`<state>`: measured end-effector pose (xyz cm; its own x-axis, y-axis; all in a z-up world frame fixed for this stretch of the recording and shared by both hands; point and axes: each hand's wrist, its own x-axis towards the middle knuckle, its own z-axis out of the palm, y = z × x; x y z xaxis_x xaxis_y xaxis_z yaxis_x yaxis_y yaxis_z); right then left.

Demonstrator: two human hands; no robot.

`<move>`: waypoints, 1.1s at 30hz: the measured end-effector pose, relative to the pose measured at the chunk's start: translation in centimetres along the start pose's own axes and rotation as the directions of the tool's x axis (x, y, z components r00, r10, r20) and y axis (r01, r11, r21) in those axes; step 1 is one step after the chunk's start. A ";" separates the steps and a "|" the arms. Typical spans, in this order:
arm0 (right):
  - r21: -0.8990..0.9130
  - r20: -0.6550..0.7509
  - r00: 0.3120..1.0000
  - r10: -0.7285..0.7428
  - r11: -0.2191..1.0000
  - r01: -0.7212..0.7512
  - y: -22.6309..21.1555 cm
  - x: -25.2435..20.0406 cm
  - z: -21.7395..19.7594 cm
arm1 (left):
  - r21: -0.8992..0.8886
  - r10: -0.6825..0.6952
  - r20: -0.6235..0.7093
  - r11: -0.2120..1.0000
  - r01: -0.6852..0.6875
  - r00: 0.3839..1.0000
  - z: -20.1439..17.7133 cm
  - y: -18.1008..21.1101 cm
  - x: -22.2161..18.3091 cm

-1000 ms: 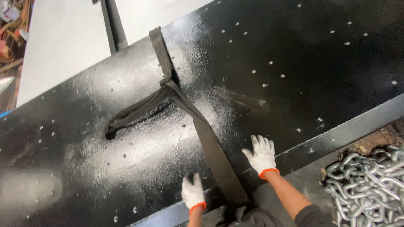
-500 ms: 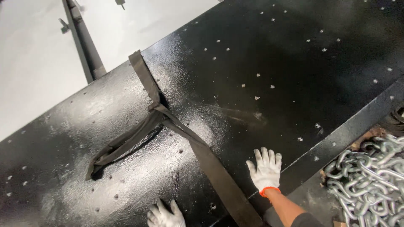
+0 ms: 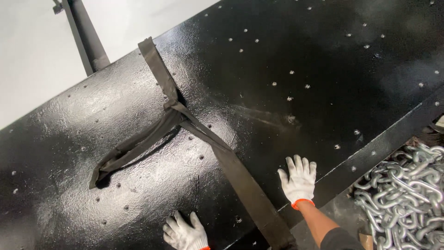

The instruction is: Moving a large black metal component using a strap and an overhead chain hoist on a factory floor.

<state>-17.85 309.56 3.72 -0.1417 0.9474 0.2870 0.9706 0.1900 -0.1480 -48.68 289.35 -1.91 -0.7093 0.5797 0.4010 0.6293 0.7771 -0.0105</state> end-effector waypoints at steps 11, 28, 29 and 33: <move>0.012 0.074 0.996 0.041 0.999 -0.042 0.1 0.1 -0.4 | -0.099 -0.036 -0.090 0.995 0.027 0.995 6.5 -1.9 -2.0; -0.040 0.103 0.992 0.068 0.997 -0.064 0.2 -0.1 0.5 | -0.105 -0.049 -0.087 0.994 0.039 0.995 7.9 -1.9 -2.5; -0.057 0.129 0.989 0.074 0.996 -0.067 0.1 0.0 0.3 | -0.117 -0.053 -0.094 0.992 0.042 0.994 7.9 -1.9 -2.5; -0.039 0.101 0.993 0.068 0.997 -0.064 0.3 -0.2 0.7 | -0.137 -0.060 -0.107 0.990 0.045 0.992 6.9 -1.5 -2.3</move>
<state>-17.70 309.60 2.94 -0.0943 0.9792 0.1797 0.9845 0.1185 -0.1293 -50.16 288.54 -9.18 -0.7075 0.5027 0.4968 0.6346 0.7613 0.1333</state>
